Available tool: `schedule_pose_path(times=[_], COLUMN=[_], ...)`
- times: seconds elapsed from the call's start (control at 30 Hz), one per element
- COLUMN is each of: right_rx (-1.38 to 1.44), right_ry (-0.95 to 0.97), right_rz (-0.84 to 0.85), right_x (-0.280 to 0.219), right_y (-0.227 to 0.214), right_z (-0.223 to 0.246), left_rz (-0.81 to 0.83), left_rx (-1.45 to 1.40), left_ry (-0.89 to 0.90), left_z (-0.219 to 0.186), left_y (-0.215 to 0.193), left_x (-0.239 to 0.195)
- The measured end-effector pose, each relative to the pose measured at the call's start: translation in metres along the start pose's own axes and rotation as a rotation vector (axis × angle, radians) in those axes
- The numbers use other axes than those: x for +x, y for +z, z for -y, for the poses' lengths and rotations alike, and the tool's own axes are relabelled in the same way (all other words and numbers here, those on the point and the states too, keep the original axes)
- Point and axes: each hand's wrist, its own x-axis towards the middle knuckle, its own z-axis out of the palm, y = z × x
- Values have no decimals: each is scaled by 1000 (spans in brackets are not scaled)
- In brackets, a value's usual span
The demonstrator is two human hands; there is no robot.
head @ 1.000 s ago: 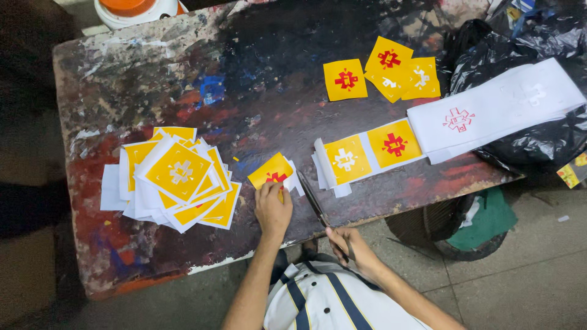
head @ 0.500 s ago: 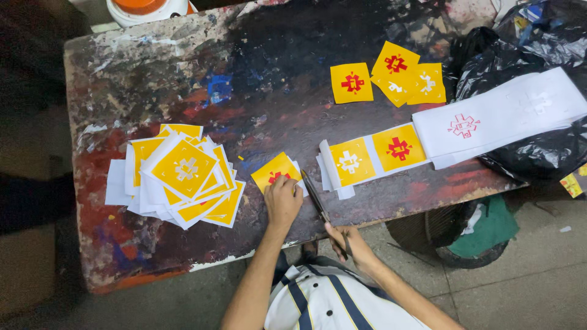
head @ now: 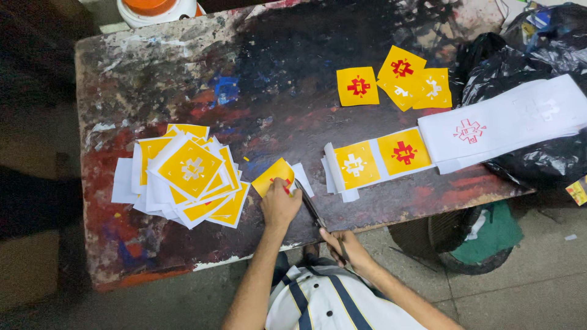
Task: The person uses scissors to cut yellow paper sheets with red symbols from a long strip into individual squares. They trim the edges of each square and place the finished pieces into a growing stack on the table.
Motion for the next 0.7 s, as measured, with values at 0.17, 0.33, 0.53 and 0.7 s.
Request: schedule_pose_path(times=[0.17,0.33,0.53,0.7], right_rx=[13,22,-5,-152], right_ry=[36,37,23,10], right_rz=[2,-8,-18,-54], right_x=[2,-3,-9,-10], right_y=[-2,-4,-6,-7], right_z=[2,3,2,12], left_rz=[10,-60,-64,-32], left_rx=[15,-112,57,148], left_ry=[219,90,20,77], left_z=[-3,13,13,12], left_y=[-8,0,9,13], left_x=[9,5,4,19])
